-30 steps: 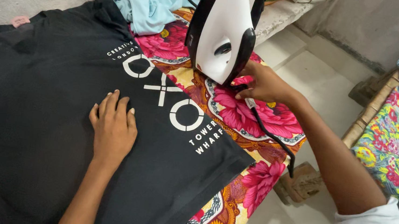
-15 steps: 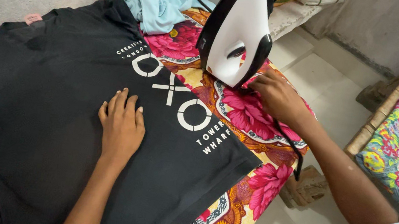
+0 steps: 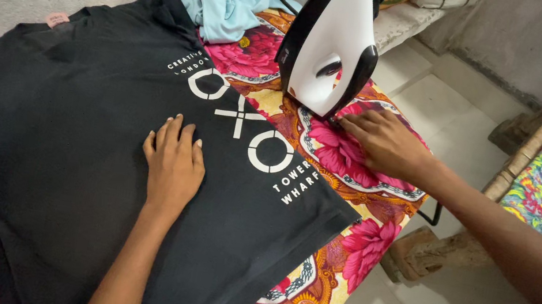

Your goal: The person irons a black t-shirt laid on a floral-patterned table, smoothing the fabric and moving the iron across the front and sleeves. The person then folds the black t-shirt and briefly handles a light blue cloth.

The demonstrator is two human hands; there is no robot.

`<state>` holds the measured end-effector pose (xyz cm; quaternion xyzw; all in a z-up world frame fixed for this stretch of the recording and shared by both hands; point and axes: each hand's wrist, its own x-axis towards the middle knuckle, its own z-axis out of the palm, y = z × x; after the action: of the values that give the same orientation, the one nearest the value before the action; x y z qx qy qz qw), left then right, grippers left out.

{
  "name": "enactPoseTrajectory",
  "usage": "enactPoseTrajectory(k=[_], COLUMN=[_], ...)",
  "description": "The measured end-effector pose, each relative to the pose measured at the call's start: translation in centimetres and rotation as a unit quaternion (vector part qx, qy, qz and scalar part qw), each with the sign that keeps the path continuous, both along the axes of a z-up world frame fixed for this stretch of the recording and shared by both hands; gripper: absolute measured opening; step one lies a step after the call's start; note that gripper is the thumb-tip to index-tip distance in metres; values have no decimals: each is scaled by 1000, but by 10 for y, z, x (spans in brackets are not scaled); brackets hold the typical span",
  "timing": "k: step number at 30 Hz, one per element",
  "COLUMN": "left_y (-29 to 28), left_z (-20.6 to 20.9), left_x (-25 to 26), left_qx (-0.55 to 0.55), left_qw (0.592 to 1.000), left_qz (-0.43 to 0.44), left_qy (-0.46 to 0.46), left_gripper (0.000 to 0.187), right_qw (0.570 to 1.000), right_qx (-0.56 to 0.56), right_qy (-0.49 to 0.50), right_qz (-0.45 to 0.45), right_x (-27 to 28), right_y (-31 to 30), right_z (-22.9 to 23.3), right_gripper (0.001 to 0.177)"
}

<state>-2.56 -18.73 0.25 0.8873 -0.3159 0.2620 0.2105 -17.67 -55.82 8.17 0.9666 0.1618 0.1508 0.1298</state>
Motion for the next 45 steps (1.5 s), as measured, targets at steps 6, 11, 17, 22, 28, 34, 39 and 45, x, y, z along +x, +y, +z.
enactPoseTrajectory(k=[6, 11, 17, 22, 28, 34, 39, 45], left_y=[0, -1, -2, -1, 0, -2, 5, 3], left_z=[-2, 1, 2, 0, -2, 1, 20, 28], left_x=[2, 1, 1, 1, 2, 3, 17, 83], left_qx=[-3, -1, 0, -3, -14, -41, -53, -74], left_qw=[1000, 1000, 1000, 1000, 1000, 999, 996, 989], left_qz=[1, 6, 9, 7, 3, 3, -7, 20], left_qy=[-9, 14, 16, 12, 10, -13, 68, 127], left_gripper=[35, 36, 36, 36, 37, 35, 28, 20], right_qw=[934, 822, 952, 997, 995, 985, 990, 960], right_qx=[311, 452, 278, -47, 42, -65, 79, 266], right_qy=[87, 200, 37, -16, -77, -162, -68, -11], right_qz=[-150, -284, -121, -51, -38, -3, 99, 84], right_x=[9, 23, 11, 0, -7, -10, 39, 179], right_y=[-14, -29, 1, 29, 29, 74, 137, 188], right_z=[-4, 11, 6, -6, 3, 26, 19, -14], right_gripper=[37, 31, 20, 7, 21, 20, 17, 19])
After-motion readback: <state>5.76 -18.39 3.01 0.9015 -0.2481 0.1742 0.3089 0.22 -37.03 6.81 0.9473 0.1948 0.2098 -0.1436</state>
